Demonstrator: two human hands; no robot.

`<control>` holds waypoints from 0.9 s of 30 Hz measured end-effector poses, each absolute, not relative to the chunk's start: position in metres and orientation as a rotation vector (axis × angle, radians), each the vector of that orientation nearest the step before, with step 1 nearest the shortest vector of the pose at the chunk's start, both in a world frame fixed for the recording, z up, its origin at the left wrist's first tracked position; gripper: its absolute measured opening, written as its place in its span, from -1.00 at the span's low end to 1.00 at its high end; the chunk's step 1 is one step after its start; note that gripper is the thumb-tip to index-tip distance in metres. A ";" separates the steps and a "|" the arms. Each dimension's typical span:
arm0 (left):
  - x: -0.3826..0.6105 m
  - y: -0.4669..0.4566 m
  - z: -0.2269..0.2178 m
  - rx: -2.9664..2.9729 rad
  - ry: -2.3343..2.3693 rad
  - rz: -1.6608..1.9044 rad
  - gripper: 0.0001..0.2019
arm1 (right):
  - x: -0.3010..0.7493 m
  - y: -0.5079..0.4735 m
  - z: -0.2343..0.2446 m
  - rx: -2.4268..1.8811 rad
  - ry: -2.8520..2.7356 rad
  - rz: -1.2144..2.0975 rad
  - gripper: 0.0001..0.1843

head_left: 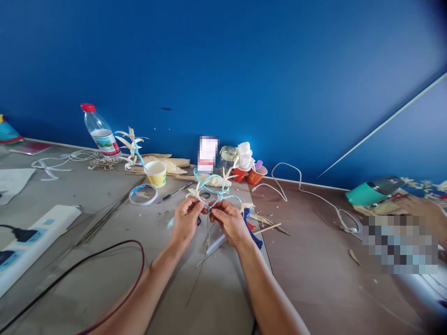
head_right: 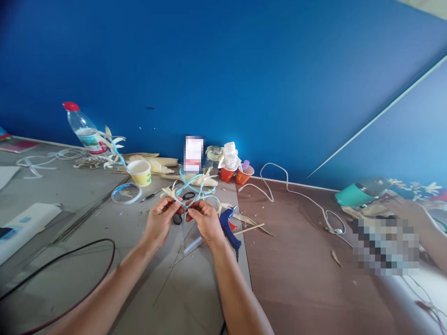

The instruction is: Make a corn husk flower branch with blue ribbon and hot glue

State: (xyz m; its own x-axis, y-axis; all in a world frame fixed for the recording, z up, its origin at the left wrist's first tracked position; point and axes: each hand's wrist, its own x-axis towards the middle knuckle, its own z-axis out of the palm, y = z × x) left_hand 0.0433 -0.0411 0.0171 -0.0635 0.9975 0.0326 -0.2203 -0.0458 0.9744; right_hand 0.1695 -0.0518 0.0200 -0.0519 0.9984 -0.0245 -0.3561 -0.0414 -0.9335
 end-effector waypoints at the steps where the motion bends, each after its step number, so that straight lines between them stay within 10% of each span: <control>1: 0.044 -0.041 0.018 1.057 1.071 1.389 -0.79 | 0.169 -0.052 0.020 -0.943 -0.951 1.416 -0.84; 27: 0.044 -0.040 0.009 0.837 0.827 1.288 -0.80 | 0.163 -0.053 0.020 -0.928 -0.865 1.630 -0.81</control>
